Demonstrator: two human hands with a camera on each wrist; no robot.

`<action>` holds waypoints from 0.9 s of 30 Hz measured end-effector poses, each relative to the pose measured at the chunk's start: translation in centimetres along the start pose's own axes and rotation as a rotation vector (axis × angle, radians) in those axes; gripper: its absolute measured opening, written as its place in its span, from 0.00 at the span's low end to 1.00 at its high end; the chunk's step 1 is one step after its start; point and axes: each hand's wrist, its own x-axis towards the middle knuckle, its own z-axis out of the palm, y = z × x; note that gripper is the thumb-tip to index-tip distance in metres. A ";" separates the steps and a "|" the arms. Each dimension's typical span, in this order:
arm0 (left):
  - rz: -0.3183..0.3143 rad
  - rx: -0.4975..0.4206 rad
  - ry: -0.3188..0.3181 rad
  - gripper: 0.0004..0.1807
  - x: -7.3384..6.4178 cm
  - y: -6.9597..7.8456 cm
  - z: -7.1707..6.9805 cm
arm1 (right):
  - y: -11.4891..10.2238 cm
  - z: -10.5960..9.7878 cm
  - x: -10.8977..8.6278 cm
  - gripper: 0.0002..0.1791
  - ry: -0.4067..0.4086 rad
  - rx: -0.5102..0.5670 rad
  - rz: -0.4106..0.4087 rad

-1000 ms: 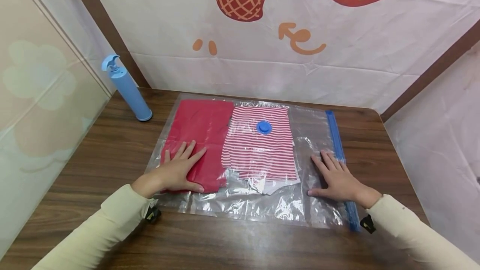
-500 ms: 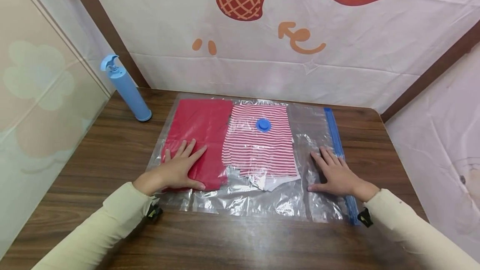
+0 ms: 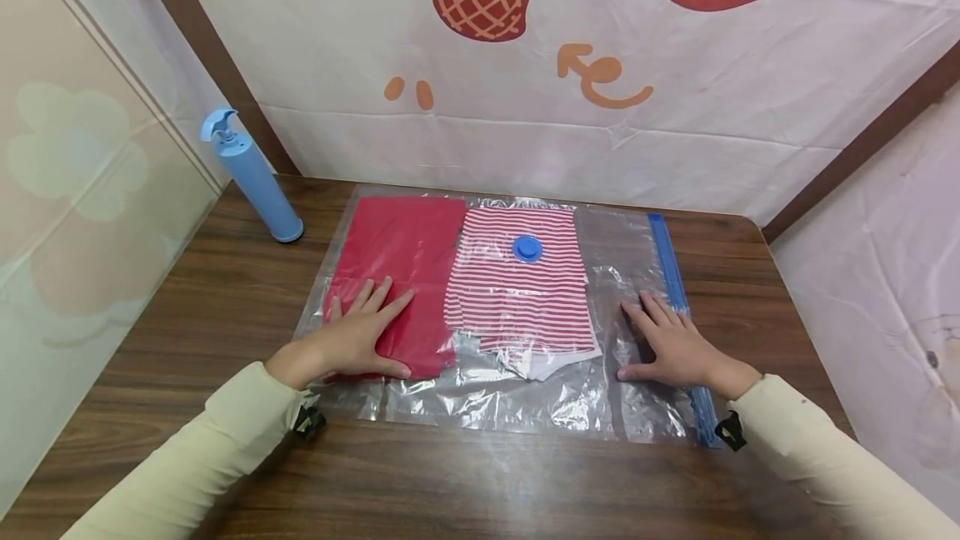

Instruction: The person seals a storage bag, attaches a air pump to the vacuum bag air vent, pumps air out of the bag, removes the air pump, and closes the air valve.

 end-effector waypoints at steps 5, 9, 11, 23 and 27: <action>0.034 0.020 0.009 0.60 0.1 0.3 -1.1 | -0.3 -1.4 0.5 0.51 0.069 -0.042 -0.020; 0.083 0.055 0.086 0.49 0.9 1.2 -2.7 | -0.9 -3.4 1.5 0.44 0.122 -0.032 -0.053; 0.098 0.052 0.132 0.45 1.5 2.0 -3.6 | -1.3 -4.4 2.3 0.41 0.134 0.001 -0.075; 0.145 -0.113 0.292 0.40 5.9 6.5 -6.5 | -4.7 -6.4 7.7 0.30 0.291 0.269 0.004; 0.177 -0.182 0.262 0.41 7.8 7.7 -6.3 | -5.7 -5.5 10.0 0.29 0.335 0.405 0.029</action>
